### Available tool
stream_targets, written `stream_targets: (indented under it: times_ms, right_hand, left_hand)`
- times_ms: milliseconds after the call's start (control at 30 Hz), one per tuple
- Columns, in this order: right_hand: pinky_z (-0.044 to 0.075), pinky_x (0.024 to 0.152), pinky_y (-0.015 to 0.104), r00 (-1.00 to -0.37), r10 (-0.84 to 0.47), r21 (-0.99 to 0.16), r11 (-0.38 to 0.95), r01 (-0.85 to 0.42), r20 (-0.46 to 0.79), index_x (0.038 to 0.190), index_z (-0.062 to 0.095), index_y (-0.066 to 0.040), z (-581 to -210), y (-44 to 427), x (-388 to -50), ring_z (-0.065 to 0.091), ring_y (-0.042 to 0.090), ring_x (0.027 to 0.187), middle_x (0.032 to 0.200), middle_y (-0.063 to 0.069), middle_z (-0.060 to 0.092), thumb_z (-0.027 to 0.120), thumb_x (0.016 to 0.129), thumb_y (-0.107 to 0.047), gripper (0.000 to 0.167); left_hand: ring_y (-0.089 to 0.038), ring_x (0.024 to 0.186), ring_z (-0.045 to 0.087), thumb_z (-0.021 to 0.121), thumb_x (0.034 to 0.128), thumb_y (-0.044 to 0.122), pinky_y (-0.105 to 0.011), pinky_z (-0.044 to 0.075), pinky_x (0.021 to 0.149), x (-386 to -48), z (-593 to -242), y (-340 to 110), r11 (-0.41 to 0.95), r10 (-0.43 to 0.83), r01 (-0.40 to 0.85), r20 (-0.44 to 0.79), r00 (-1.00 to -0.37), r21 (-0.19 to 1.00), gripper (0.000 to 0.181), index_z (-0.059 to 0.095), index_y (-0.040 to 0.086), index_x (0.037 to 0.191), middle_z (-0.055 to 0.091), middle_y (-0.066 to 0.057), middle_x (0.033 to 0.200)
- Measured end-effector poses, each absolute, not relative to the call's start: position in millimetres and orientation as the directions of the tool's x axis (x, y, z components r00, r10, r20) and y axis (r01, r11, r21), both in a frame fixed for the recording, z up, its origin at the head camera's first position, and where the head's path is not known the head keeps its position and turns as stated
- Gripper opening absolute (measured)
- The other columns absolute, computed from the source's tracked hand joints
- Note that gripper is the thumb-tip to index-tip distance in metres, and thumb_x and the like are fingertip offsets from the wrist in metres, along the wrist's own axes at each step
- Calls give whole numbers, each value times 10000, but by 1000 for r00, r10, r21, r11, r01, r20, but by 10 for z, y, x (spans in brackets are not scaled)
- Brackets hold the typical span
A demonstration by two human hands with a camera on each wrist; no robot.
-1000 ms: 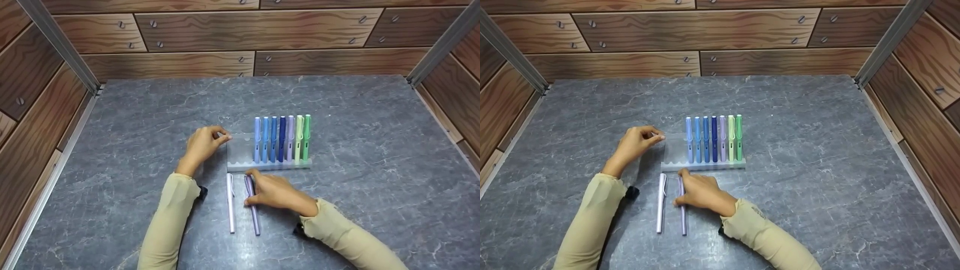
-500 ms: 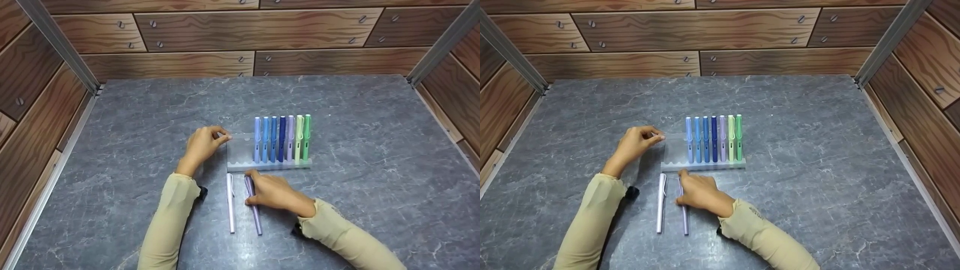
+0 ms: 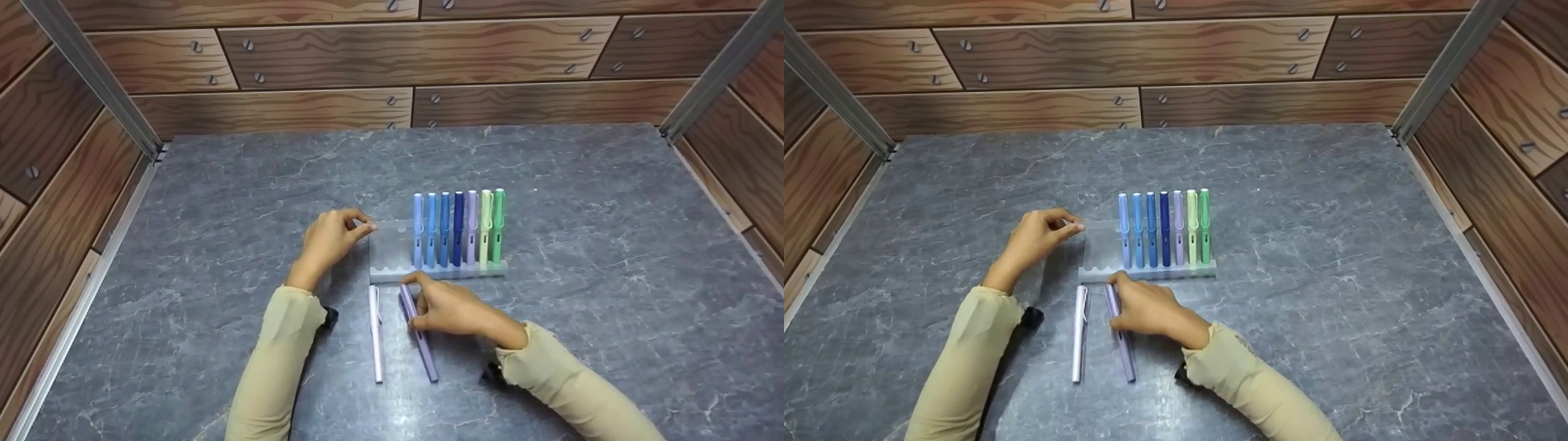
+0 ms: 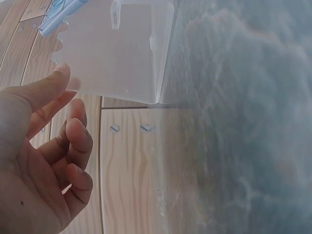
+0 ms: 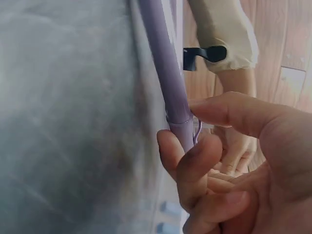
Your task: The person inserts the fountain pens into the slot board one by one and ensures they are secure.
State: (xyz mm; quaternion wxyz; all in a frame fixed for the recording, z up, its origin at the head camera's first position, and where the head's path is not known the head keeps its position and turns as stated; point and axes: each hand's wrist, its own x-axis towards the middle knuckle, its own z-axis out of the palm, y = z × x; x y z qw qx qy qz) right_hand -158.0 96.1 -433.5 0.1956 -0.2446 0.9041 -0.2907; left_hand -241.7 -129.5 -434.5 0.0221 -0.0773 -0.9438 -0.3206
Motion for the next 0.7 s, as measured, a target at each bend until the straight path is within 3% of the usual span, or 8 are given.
stream_targets:
  times_ms: [400, 700]
  right_hand:
    - [461, 522, 256, -822, -551, -748, 604, -275, -143, 1369, 412, -121, -4124, 1064, -1639, 505, 79, 541, 866, 47, 663, 733, 805, -113, 648]
    - [441, 520, 223, -849, -526, -789, 538, -296, -40, 1370, 404, -104, -4044, 1092, -1665, 509, 76, 539, 848, 73, 669, 719, 825, -53, 632]
  left_hand:
    - [-108, 566, 478, 676, 882, 430, -276, 356, 523, -2417, -4346, -1295, 781, 125, 156, 92, -988, 605, 233, 753, 249, 1006, 686, 2, 748]
    - [-114, 577, 509, 681, 883, 413, -280, 367, 528, -2426, -4363, -1304, 776, 135, 174, 110, -985, 606, 217, 754, 244, 998, 693, -4, 756]
